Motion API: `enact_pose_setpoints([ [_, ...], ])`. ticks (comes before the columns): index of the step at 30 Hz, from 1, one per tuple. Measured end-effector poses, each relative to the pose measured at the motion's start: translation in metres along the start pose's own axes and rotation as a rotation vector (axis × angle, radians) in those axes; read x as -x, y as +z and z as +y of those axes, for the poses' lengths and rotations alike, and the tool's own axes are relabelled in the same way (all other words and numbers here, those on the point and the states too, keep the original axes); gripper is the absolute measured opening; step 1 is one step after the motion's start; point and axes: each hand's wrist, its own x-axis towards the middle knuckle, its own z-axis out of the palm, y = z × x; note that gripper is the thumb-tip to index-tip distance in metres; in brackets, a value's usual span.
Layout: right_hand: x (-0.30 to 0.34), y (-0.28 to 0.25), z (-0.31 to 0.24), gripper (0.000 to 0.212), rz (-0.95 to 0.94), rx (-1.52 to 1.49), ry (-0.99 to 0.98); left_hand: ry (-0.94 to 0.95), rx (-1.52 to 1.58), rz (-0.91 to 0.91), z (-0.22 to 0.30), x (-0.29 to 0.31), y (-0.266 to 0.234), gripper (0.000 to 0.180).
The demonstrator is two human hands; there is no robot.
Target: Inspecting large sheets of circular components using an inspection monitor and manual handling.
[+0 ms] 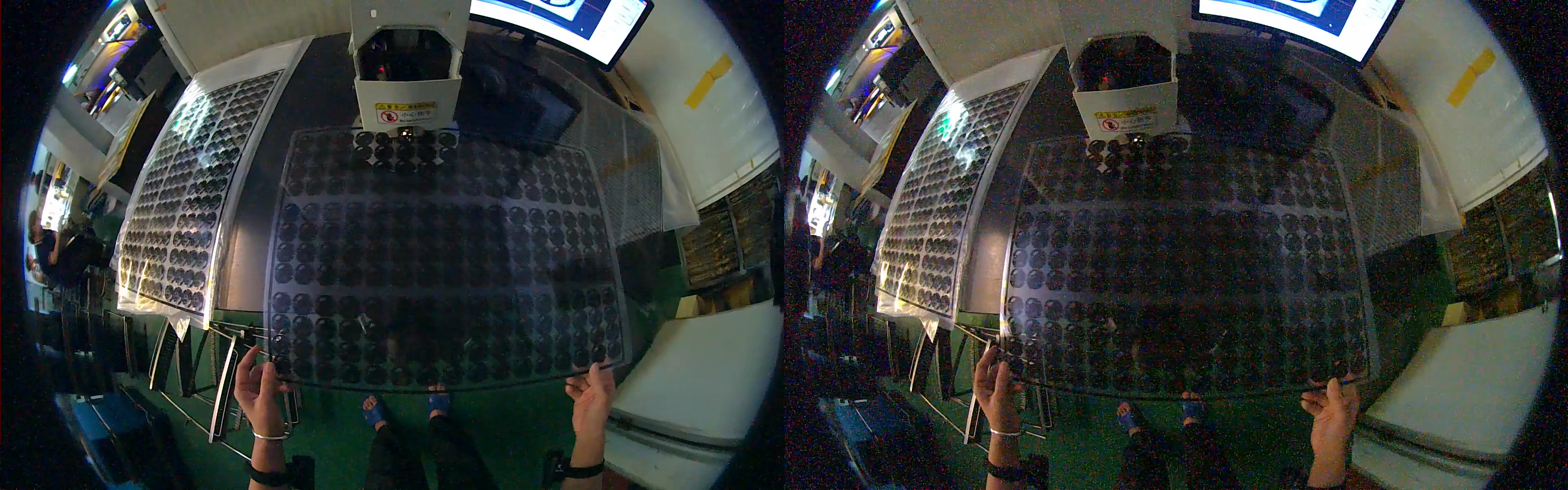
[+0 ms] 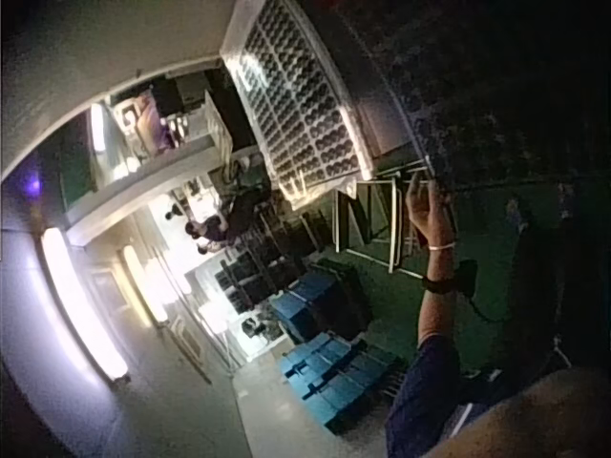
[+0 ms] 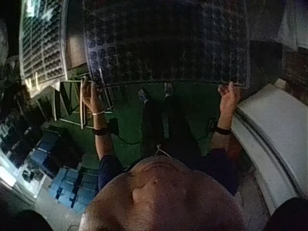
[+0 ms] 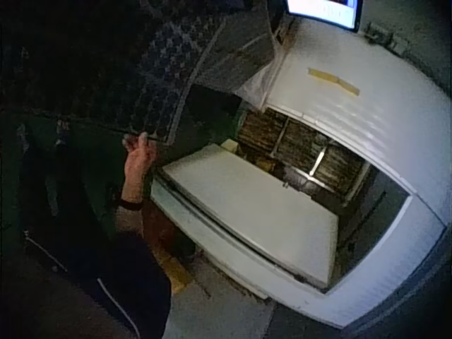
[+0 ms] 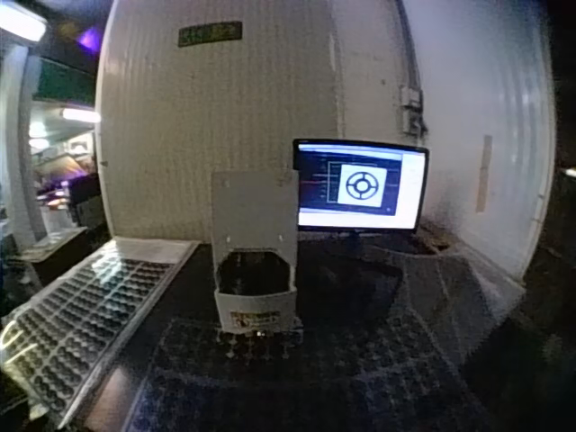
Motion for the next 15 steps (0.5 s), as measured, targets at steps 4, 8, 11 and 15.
enact_pose_setpoints([
  [4,0.0,0.004,0.005,0.032,0.024,0.004,0.048,0.006,-0.035,0.009,0.0,0.0,-0.002,0.036],
  [8,-0.001,0.008,0.008,0.032,0.008,0.037,0.027,-0.015,-0.025,-0.01,0.001,0.0,-0.002,0.035],
  [11,-0.001,0.005,0.009,0.03,0.001,0.059,-0.006,0.001,-0.043,-0.043,0.0,0.0,-0.003,0.033],
  [15,0.002,-0.014,0.0,0.032,0.072,0.113,-0.086,-0.008,-0.096,-0.109,-0.001,0.011,0.0,0.031],
])
